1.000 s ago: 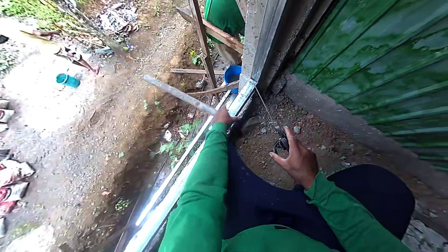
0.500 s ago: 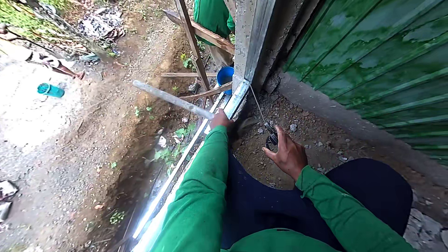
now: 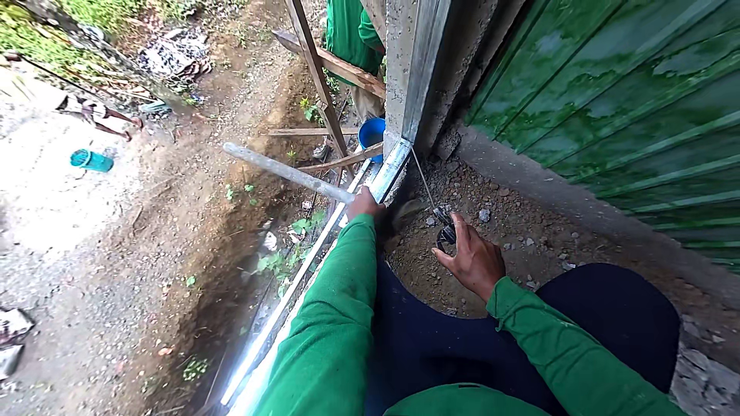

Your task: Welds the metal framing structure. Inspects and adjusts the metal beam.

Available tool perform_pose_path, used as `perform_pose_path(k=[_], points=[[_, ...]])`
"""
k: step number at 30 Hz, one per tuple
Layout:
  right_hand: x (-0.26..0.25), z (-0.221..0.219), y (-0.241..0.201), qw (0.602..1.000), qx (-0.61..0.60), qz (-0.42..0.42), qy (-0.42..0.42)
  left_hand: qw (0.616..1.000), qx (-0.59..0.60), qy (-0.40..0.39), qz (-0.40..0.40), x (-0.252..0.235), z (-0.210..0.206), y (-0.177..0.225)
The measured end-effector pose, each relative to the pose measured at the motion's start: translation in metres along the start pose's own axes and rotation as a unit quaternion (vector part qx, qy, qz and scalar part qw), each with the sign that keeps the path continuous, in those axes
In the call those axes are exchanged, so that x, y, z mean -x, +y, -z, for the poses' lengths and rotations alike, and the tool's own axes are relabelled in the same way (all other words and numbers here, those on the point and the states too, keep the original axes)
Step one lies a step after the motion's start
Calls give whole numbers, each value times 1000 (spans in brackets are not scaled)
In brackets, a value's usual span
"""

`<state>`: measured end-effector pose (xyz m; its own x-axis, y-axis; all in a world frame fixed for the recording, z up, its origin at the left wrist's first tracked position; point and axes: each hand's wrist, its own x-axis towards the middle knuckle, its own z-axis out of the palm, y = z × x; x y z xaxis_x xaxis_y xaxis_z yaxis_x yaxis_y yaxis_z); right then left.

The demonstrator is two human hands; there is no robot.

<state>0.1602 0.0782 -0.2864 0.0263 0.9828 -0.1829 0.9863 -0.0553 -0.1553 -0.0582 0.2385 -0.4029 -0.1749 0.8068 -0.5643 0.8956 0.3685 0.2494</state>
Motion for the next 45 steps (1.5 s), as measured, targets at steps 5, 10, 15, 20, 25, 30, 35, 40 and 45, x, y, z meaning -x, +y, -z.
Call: perform_pose_path(k=[5,10,15,20,25,30,35,40,45], points=[[0,-1,3,1000,-1,-4,-4,1000,8,1,-3,1,0,0],[0,3,3,1000,-15,-2,-22,1000,14,5,-2,4,2,1],[-3,2,4,999,-11,-14,-41,1000,11,3,0,2,0,1],[-3,2,3,999,-11,-10,-39,1000,12,5,0,2,1,1],[-4,4,1,998,-1,-18,-62,1000,12,2,1,5,4,3],[-5,7,-1,997,-12,-21,-72,1000,15,2,1,4,4,3],[14,14,13,969,-218,-113,-1,1000,17,7,-6,5,4,3],[13,-10,27,739,-604,-297,-32,1000,18,6,-11,6,4,1],[-19,-20,33,598,-718,-355,-27,1000,19,2,-10,7,4,2]])
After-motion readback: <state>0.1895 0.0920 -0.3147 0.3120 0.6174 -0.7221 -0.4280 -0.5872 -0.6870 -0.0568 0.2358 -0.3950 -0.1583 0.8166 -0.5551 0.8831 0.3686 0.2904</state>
